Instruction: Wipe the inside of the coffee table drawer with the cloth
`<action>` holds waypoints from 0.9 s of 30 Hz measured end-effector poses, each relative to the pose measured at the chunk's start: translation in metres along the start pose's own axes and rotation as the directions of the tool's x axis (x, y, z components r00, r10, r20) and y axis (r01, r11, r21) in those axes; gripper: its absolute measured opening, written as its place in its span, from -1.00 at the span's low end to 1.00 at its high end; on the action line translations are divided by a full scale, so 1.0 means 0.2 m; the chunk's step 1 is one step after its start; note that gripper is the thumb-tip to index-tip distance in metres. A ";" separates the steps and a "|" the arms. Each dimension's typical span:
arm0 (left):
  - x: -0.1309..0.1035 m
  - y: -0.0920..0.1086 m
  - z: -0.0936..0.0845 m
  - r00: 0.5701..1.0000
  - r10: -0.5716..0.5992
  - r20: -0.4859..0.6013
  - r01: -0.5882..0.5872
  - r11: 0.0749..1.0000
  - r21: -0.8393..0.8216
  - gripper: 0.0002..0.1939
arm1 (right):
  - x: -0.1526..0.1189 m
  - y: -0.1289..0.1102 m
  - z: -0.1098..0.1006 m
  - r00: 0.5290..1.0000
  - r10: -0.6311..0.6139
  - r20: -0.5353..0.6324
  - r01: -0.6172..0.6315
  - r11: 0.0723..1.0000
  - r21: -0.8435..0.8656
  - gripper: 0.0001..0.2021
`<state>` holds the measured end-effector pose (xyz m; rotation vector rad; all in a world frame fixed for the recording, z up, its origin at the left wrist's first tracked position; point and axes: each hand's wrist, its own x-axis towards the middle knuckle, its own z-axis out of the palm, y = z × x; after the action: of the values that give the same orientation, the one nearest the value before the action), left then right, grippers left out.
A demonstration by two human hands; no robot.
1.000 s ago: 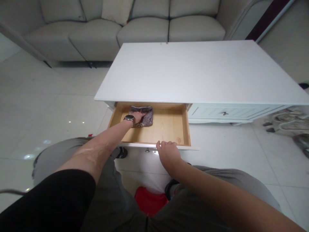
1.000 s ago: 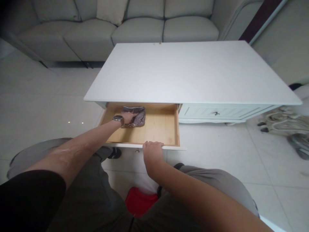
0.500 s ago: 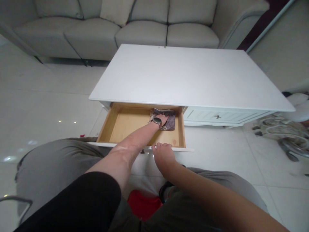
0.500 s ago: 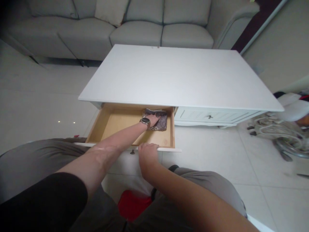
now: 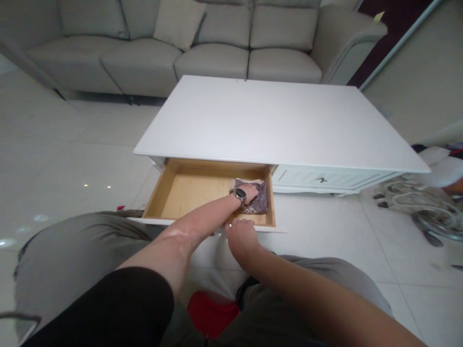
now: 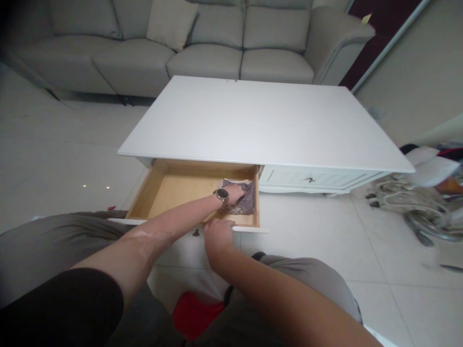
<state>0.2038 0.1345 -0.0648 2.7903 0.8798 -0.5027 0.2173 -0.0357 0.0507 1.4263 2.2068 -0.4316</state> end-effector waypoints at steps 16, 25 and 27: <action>-0.41 -0.12 0.27 0.991 -0.134 0.022 0.133 0.991 0.012 -0.32 | 0.01 0.00 -0.03 1.000 -0.012 0.016 0.012 0.999 0.051 -0.55; -0.93 -0.56 0.43 0.894 -0.418 0.162 0.425 0.905 -0.008 -0.36 | 0.01 -0.02 -0.07 0.996 -0.025 0.084 0.023 0.999 0.026 -0.57; -1.04 -0.64 0.45 0.851 -0.484 0.203 0.492 0.871 0.013 -0.34 | 0.01 -0.02 -0.07 0.995 -0.026 0.091 0.025 1.000 0.018 -0.58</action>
<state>-0.0537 0.1065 -0.0799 2.4028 1.5361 -0.8111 0.2094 -0.0295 0.0620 1.3607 2.1552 -0.5145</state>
